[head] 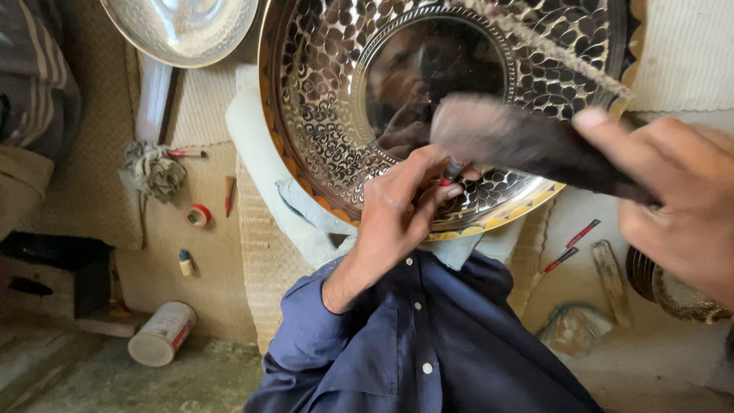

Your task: The person uses a hammer and a small metal punch to create a decorative pattern on a large metal plate. The person repeatedly strikes the punch with the hammer along the plate's surface, moving the punch to different spots to form a consistent design.

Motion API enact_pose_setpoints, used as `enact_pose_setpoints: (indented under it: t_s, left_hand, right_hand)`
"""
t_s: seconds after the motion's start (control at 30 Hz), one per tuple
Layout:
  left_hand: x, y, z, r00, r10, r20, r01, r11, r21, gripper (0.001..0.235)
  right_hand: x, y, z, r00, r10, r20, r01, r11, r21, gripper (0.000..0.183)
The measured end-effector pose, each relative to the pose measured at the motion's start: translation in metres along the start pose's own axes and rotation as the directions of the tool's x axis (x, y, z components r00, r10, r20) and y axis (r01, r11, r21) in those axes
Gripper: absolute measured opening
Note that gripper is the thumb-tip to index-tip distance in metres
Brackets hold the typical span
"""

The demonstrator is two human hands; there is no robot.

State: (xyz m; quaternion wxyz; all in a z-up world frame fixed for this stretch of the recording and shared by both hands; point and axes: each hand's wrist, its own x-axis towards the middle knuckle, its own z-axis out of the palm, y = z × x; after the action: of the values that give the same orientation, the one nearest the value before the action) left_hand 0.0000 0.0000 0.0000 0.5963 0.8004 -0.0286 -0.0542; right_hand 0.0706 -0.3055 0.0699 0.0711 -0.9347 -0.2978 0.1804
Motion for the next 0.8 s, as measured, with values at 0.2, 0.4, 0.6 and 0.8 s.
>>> enact_pose_setpoints:
  t_s: [0.2,0.4,0.6,0.8]
  left_hand:
    - [0.008,0.011,-0.001,0.996,0.080,-0.026,-0.082,0.995,-0.052,0.038]
    - [0.008,0.013,-0.001,0.997,0.074,-0.028,-0.076,0.996,-0.057,0.040]
    - [0.007,0.010,0.001,1.000,-0.026,0.015,0.029,0.981,-0.193,0.042]
    - [0.001,0.006,0.006,0.999,0.043,-0.015,-0.046,0.957,-0.287,0.036]
  right_hand:
    - [0.007,-0.017,-0.014,0.985,-0.118,-0.128,0.106,0.990,-0.094,0.092]
    - [0.008,-0.015,-0.014,0.983,-0.119,-0.138,0.112,0.992,-0.057,0.088]
    - [0.006,-0.020,-0.013,0.997,-0.012,-0.074,0.014,1.000,0.024,0.087]
    - [0.007,-0.023,-0.019,0.951,-0.045,-0.305,0.128,0.957,0.260,0.081]
